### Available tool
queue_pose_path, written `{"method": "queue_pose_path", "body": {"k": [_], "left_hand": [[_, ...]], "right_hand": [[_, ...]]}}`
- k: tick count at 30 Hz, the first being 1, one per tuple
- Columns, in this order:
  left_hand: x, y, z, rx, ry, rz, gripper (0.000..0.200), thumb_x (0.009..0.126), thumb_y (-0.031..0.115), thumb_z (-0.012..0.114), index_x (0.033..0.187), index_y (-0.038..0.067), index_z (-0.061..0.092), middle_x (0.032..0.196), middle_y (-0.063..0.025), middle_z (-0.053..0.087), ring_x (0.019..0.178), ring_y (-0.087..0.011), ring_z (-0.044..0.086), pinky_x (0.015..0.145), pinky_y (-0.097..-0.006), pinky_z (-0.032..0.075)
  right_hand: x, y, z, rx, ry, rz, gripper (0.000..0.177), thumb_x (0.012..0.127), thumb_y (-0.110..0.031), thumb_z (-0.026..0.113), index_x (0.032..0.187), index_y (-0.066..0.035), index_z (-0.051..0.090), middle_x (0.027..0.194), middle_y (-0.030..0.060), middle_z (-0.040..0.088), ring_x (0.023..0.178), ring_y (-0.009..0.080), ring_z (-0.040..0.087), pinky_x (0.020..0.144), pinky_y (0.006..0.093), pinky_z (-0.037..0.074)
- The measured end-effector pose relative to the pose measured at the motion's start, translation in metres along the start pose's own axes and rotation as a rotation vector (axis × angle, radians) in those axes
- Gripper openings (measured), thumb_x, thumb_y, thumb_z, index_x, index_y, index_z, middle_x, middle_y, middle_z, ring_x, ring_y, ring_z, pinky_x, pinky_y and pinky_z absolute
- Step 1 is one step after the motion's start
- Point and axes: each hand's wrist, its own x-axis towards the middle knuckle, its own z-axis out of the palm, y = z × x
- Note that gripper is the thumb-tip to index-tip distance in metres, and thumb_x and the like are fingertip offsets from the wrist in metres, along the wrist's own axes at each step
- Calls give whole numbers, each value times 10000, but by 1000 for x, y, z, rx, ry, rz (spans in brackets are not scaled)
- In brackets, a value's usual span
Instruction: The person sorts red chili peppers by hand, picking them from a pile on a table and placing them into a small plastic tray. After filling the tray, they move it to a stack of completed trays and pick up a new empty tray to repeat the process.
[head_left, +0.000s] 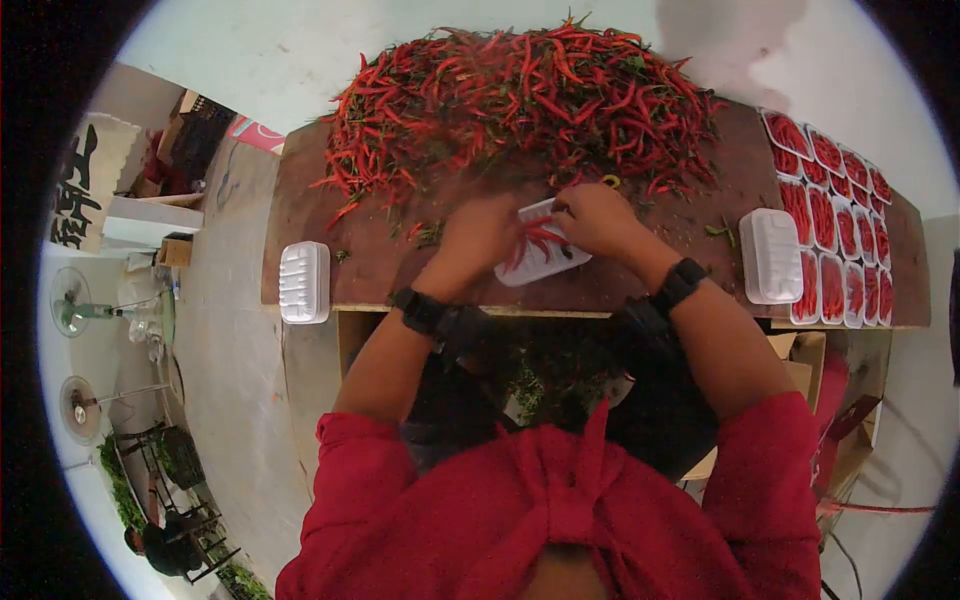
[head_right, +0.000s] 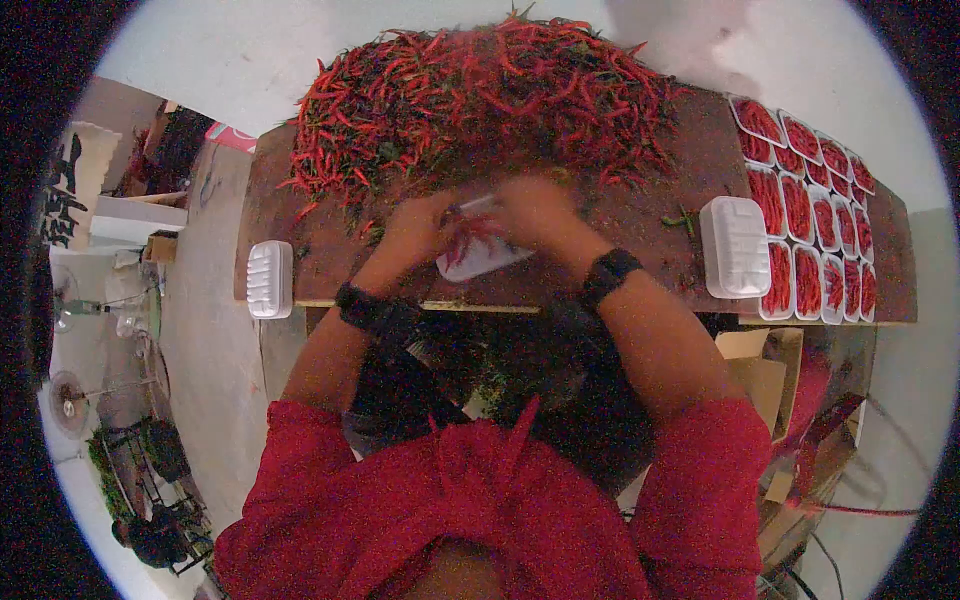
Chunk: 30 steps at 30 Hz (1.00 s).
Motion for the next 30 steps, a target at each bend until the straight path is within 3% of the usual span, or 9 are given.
{"method": "queue_pose_path", "body": {"k": [7, 16, 30], "left_hand": [[-4, -1, 0, -29, 42, 30, 221, 751, 215, 585, 909, 60, 575, 789, -185, 607, 736, -386, 584, 639, -471, 464], [-4, -7, -1, -46, -41, 16, 200, 726, 181, 595, 877, 52, 578, 805, -184, 603, 771, -381, 580, 661, -458, 463], [-6, -8, 6, -21, 28, 115, 232, 692, 170, 620, 891, 57, 578, 847, -179, 599, 806, -377, 571, 694, -447, 459]], "right_hand": [[1, 0, 1, 5, -14, -26, 221, 738, -212, 557, 859, -54, 653, 810, 161, 627, 794, 336, 593, 723, 426, 462], [1, 0, 3, -6, -44, -1, 227, 745, -222, 555, 859, -54, 656, 815, 160, 631, 791, 335, 597, 734, 426, 461], [0, -3, -1, -17, -66, 25, 217, 746, -211, 563, 873, -60, 652, 825, 147, 635, 800, 331, 598, 731, 427, 463]]}}
